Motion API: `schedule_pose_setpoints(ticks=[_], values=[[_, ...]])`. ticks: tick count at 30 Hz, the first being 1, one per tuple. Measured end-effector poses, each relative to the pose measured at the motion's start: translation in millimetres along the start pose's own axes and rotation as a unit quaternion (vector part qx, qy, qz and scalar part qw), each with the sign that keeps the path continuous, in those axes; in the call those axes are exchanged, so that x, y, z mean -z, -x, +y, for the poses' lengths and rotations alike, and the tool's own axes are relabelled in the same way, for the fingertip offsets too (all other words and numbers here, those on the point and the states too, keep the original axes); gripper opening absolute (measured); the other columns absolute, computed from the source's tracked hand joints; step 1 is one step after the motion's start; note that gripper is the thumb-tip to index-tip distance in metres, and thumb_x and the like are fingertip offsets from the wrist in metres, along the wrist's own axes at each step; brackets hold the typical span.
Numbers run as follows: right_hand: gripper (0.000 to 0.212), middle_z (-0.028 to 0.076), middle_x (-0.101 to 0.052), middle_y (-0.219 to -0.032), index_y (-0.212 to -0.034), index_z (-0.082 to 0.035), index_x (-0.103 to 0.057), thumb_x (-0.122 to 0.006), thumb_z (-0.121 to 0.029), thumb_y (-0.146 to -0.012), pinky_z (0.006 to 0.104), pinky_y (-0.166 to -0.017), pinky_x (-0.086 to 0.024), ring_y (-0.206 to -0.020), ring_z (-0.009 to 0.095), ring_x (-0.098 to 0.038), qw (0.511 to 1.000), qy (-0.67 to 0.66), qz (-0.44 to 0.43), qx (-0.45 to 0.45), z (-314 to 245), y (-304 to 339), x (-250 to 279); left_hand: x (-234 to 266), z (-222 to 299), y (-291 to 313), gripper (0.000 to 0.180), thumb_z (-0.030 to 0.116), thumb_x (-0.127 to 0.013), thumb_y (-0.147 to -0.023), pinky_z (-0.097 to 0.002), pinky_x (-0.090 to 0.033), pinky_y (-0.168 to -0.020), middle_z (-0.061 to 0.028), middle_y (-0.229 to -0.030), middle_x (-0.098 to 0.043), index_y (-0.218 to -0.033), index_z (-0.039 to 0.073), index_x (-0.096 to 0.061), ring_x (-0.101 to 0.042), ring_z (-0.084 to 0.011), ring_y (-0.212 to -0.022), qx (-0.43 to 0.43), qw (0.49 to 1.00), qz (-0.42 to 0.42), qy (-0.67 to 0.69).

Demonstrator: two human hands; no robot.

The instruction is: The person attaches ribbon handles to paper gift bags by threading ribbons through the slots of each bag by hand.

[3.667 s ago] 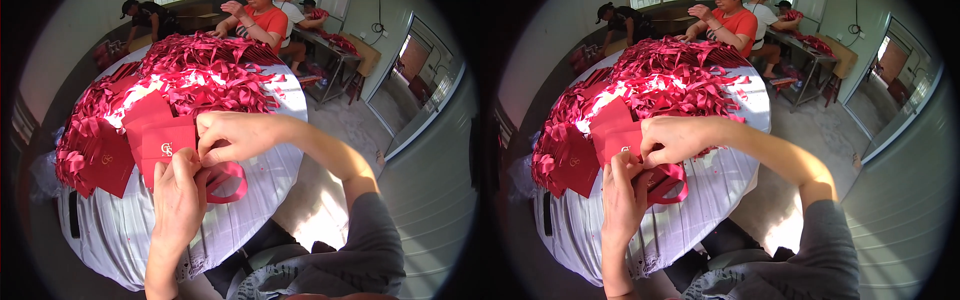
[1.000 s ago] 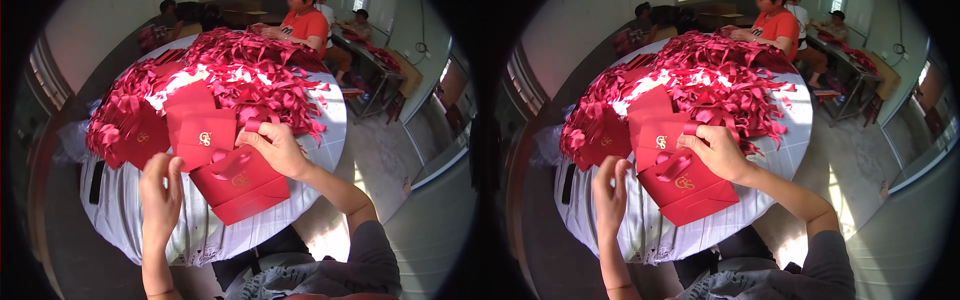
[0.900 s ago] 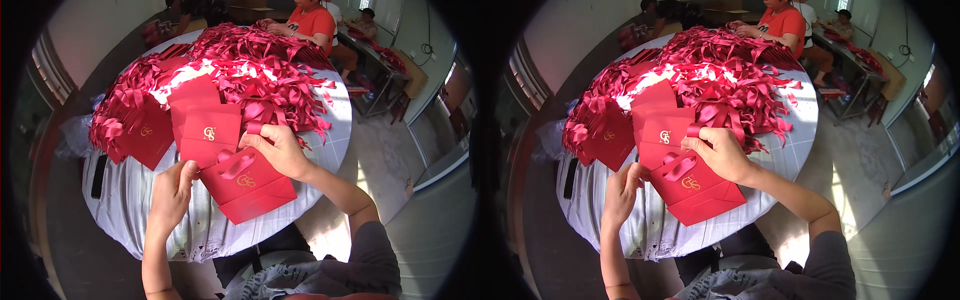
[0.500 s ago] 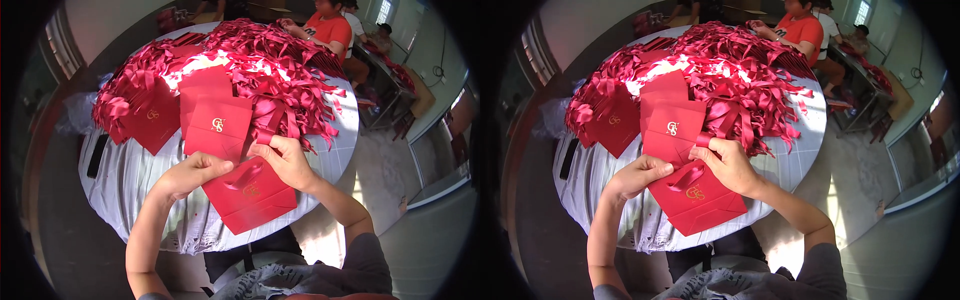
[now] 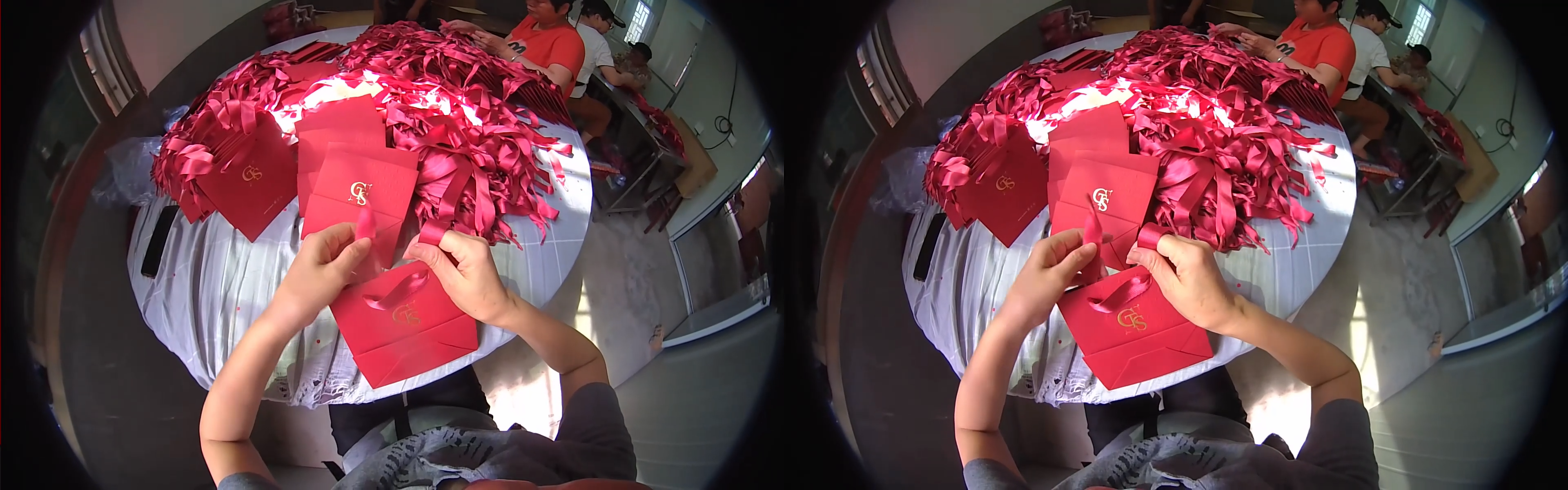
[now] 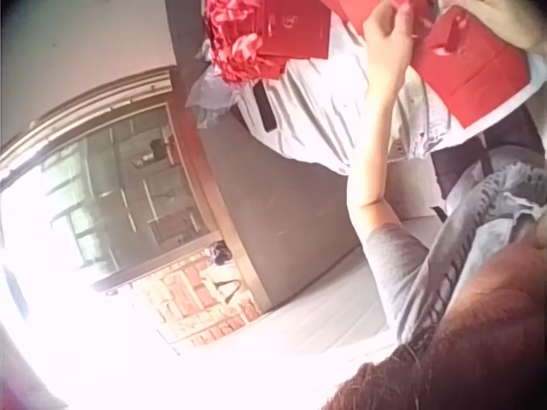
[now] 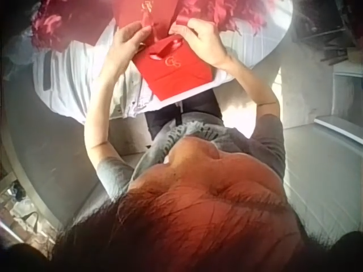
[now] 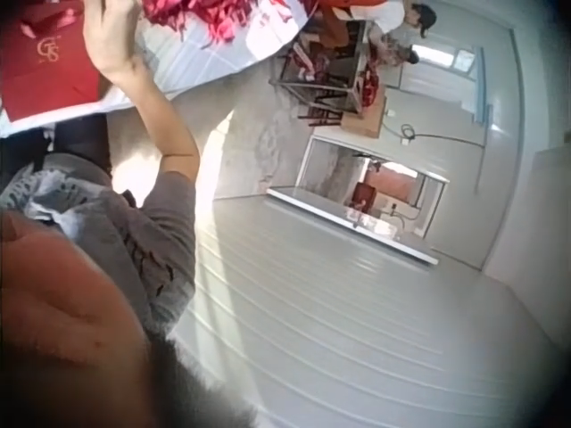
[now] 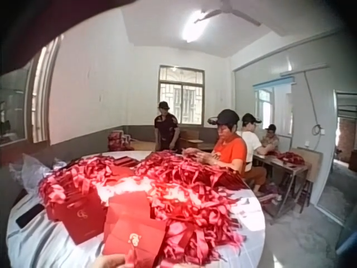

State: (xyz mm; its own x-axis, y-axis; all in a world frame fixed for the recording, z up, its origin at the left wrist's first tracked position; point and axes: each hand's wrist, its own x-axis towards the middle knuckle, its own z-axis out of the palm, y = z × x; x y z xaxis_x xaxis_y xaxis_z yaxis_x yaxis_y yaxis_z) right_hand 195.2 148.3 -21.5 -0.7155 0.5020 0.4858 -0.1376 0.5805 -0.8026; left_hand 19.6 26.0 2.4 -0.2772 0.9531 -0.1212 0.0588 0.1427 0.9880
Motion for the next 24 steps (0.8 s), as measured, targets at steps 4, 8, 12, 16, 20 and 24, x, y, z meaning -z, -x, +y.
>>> schedule_pose_setpoints(ticks=[4,8,12,16,20,24], values=[[0.013,0.008,-0.067,-0.080,-0.091,0.004,-0.064,-0.058,-0.007,-0.093,0.0248,-0.068,-0.049,-0.075,0.011,-0.062,0.999,-0.031,-0.005,-0.024,4,2,2,17,6,3,0.038,0.022,-0.050,-0.097,-0.0316,-0.051,-0.088,-0.0129,-0.110,-0.064,-0.127,-0.001,-0.050,-0.061,-0.0173,-0.099,0.108,0.960,-0.116,0.229],[0.013,0.014,-0.069,-0.084,-0.093,0.005,-0.064,-0.059,-0.008,-0.091,0.0296,-0.067,-0.052,-0.078,0.021,-0.069,0.999,-0.022,-0.011,-0.024,6,2,-1,22,0,7,0.044,0.008,-0.050,-0.093,-0.0322,-0.047,-0.097,-0.0208,-0.122,-0.058,-0.135,-0.002,-0.040,-0.061,-0.0195,-0.104,0.081,0.936,-0.167,0.300],[0.014,0.013,-0.069,-0.083,-0.094,0.005,-0.064,-0.059,-0.008,-0.092,0.0283,-0.068,-0.052,-0.077,0.018,-0.067,0.998,-0.050,-0.018,-0.018,3,2,-4,24,-16,4,0.051,0.000,-0.055,-0.089,-0.0262,-0.046,-0.097,-0.0201,-0.123,-0.058,-0.138,-0.001,-0.039,-0.061,-0.0163,-0.106,0.050,0.929,-0.198,0.308],[0.013,0.011,-0.069,-0.081,-0.094,0.004,-0.065,-0.059,-0.008,-0.092,0.0277,-0.067,-0.051,-0.075,0.015,-0.066,0.998,-0.061,-0.017,-0.020,4,4,-4,22,-23,3,0.056,-0.002,-0.057,-0.086,-0.0300,-0.050,-0.092,-0.0171,-0.112,-0.063,-0.138,-0.004,-0.037,-0.063,-0.0206,-0.104,0.023,0.917,-0.217,0.334],[0.012,0.008,-0.067,-0.082,-0.093,0.005,-0.064,-0.057,-0.005,-0.093,0.0246,-0.073,-0.050,-0.078,0.012,-0.064,0.997,-0.049,-0.027,-0.044,2,3,-4,19,-30,4,0.038,0.002,-0.064,-0.085,-0.0266,-0.053,-0.081,-0.0080,-0.094,-0.065,-0.121,-0.001,-0.053,-0.065,-0.0158,-0.089,0.029,0.935,-0.148,0.321],[0.012,0.008,-0.067,-0.078,-0.092,0.005,-0.065,-0.059,-0.006,-0.091,0.0246,-0.068,-0.049,-0.073,0.011,-0.062,0.999,-0.026,-0.019,-0.037,2,4,-6,11,-12,9,0.023,0.008,-0.073,-0.081,-0.0260,-0.054,-0.071,-0.0046,-0.086,-0.065,-0.099,0.003,-0.060,-0.064,-0.0130,-0.078,0.061,0.977,0.010,0.205]])
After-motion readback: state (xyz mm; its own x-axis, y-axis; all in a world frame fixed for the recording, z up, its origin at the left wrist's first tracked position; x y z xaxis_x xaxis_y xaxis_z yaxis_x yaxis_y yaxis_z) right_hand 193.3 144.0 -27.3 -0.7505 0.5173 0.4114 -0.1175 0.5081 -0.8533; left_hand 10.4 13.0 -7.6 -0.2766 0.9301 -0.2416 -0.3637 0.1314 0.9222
